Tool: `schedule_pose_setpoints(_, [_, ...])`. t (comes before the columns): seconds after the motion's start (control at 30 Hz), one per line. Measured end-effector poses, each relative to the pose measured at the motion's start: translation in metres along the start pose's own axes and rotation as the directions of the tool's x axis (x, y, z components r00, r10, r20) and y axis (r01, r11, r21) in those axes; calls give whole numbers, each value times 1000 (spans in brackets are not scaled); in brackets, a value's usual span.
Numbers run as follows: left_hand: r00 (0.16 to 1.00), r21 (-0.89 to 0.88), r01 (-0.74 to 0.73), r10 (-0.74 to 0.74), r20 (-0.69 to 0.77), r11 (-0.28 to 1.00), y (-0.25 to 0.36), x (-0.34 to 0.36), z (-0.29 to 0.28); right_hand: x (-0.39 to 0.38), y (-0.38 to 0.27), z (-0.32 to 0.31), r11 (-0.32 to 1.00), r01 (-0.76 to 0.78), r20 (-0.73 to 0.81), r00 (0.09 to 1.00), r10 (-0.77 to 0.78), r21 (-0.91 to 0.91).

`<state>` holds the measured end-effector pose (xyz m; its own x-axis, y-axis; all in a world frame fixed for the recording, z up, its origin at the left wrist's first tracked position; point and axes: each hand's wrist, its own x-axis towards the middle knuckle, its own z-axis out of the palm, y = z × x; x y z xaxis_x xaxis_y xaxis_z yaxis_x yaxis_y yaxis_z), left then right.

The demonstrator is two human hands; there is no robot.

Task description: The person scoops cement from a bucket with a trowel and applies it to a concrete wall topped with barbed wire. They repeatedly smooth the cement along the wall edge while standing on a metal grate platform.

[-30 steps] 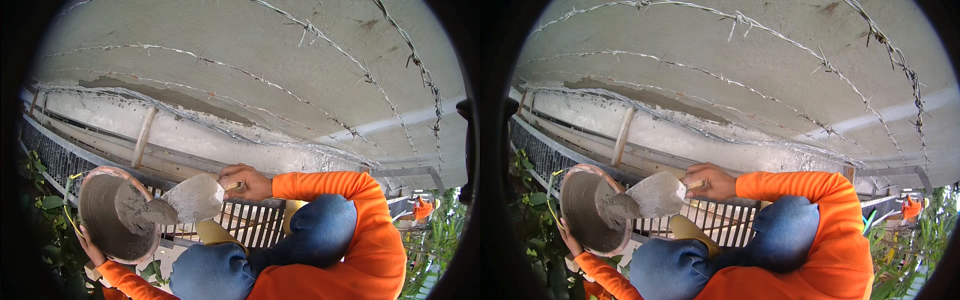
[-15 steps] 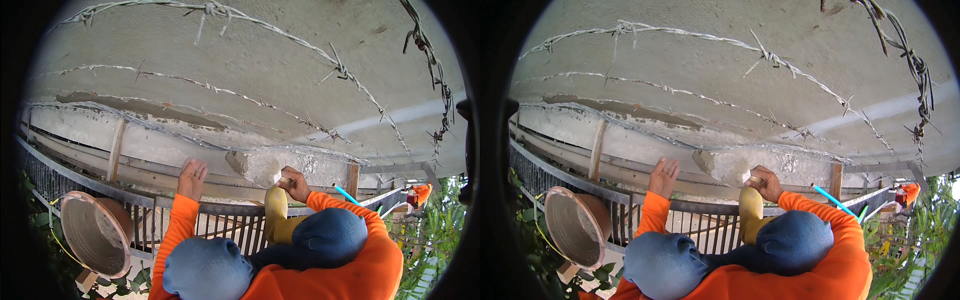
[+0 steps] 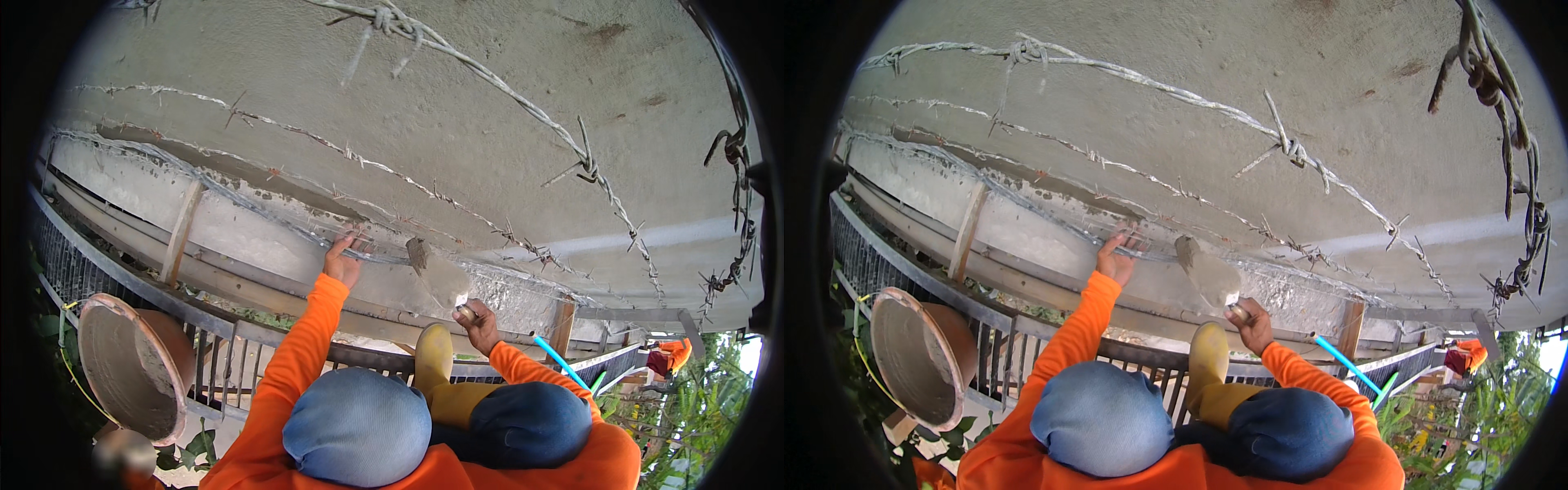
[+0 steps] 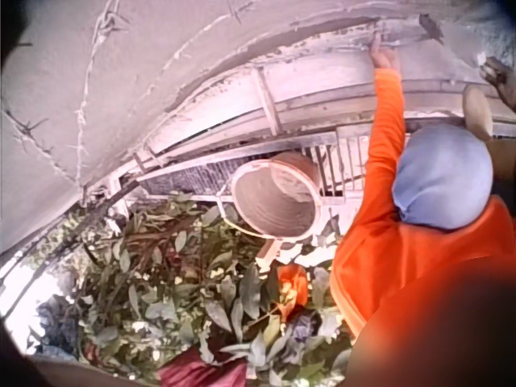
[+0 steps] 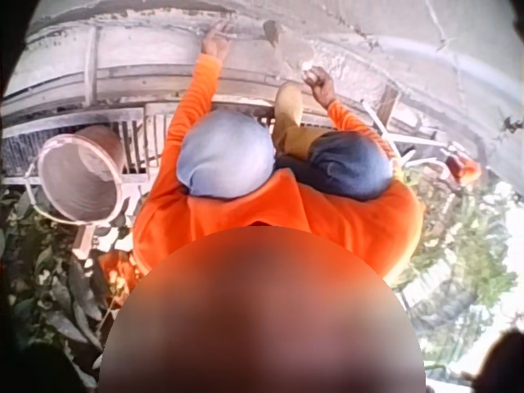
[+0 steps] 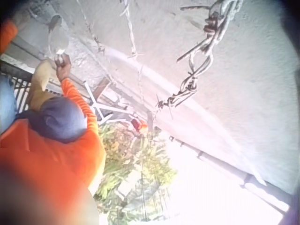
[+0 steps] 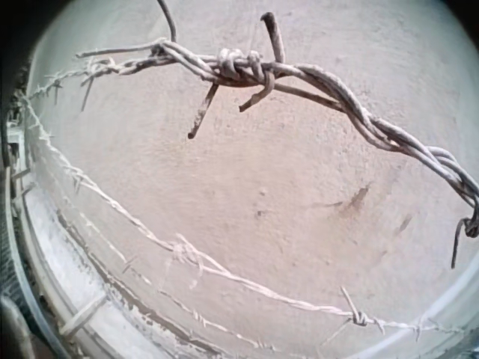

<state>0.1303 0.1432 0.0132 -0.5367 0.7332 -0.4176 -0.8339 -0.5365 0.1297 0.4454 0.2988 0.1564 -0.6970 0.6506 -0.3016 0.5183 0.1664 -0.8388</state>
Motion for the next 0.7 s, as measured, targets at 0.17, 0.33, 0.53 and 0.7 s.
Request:
schedule_pose_setpoints(0.17, [999,-12,24,-24,-40,1000,-1,-2,-16,15,-4,-3,995,-12,59,998,18,-101])
schedule_pose_setpoints(0.33, [996,103,48,-40,-77,994,-1,-28,-37,34,-40,-4,969,-48,162,983,89,-243])
schedule_pose_setpoints(0.53, [993,163,92,-77,-94,982,1,-36,-37,107,-90,21,837,-232,272,874,403,-495])
schedule_pose_setpoints(0.7, [992,250,118,-104,-71,961,5,-41,-38,145,-102,41,738,-240,242,843,481,-631])
